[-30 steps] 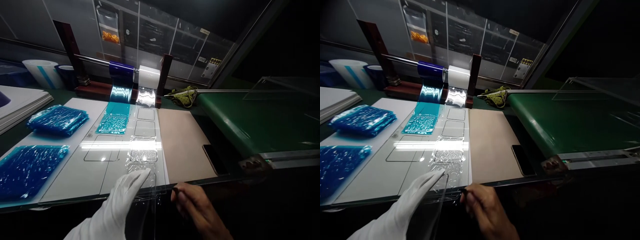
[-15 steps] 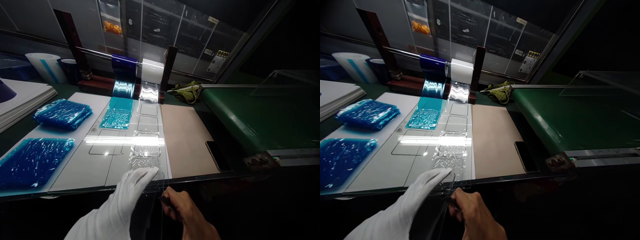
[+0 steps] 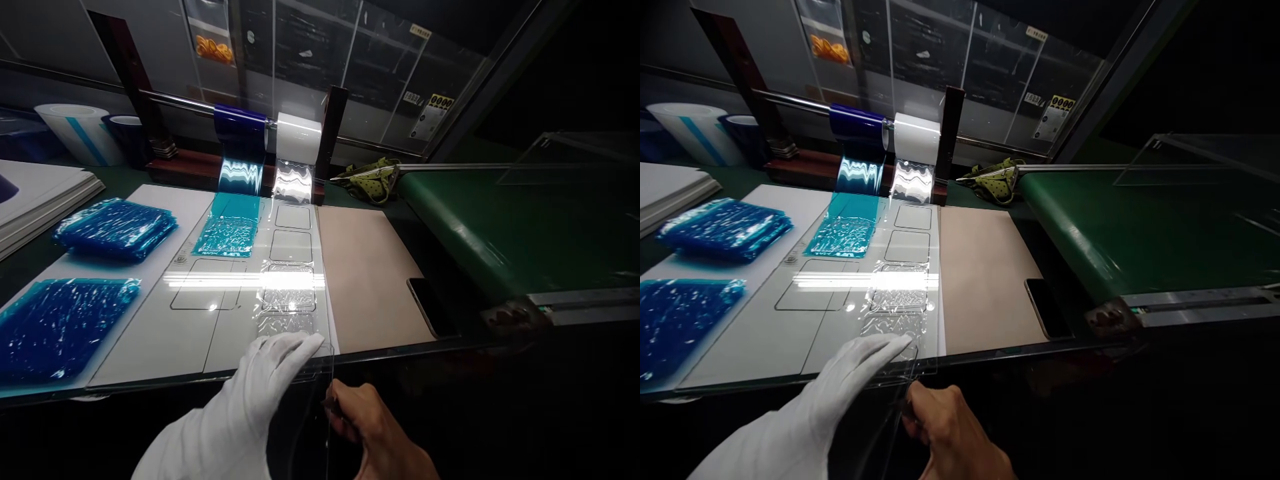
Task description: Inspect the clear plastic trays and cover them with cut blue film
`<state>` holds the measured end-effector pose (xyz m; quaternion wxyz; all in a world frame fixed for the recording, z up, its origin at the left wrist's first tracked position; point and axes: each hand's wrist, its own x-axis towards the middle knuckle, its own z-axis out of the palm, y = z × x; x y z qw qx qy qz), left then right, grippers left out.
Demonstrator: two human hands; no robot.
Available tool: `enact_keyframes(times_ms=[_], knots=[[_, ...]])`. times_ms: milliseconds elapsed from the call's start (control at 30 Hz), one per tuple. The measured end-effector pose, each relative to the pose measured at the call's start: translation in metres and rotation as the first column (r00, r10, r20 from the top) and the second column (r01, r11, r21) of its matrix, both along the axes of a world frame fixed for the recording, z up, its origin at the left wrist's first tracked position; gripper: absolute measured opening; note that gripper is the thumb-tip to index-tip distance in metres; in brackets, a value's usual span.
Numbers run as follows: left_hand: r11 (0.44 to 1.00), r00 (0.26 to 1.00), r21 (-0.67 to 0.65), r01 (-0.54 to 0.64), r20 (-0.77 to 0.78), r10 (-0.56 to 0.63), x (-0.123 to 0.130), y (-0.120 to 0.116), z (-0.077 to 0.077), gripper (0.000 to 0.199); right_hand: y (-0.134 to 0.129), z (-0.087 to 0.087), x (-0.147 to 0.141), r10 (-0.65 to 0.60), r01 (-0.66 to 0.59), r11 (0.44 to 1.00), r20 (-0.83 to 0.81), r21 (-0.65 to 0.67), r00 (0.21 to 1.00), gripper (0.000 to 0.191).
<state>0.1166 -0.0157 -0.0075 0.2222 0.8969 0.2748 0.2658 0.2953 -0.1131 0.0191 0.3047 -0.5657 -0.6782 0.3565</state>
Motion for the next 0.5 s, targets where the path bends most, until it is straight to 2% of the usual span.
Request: enact_keyframes(times_ms=[100,167,233,300,400,500], knots=[[0.985,0.989,-0.117,0.123,-0.069,-0.132,-0.001,0.004,0.029,0.08,-0.002,-0.006,0.003,-0.007,0.006,0.999,0.004,0.033,1.0,0.065],[0.959,0.972,-0.205,0.193,-0.092,-0.216,-0.001,0.007,0.049,0.095,0.0,-0.012,0.003,-0.029,0.031,0.993,-0.015,0.114,0.999,0.065],[0.943,0.962,-0.249,0.222,-0.102,-0.254,0.0,0.009,0.06,0.105,0.003,-0.017,0.002,-0.048,0.057,0.978,-0.045,0.201,0.998,0.065],[0.937,0.957,-0.263,0.23,-0.116,-0.267,0.001,0.009,0.062,0.107,0.006,-0.02,0.001,-0.069,0.084,0.962,-0.067,0.258,0.995,0.065],[0.935,0.951,-0.269,0.231,-0.141,-0.276,0.004,0.007,0.055,0.106,0.004,-0.022,0.001,-0.115,0.126,0.947,-0.055,0.297,0.992,0.063],[0.961,0.965,-0.22,0.168,-0.16,-0.206,0.006,0.003,0.05,0.109,-0.011,-0.021,0.005,-0.166,0.16,0.905,-0.018,0.395,0.986,0.059]])
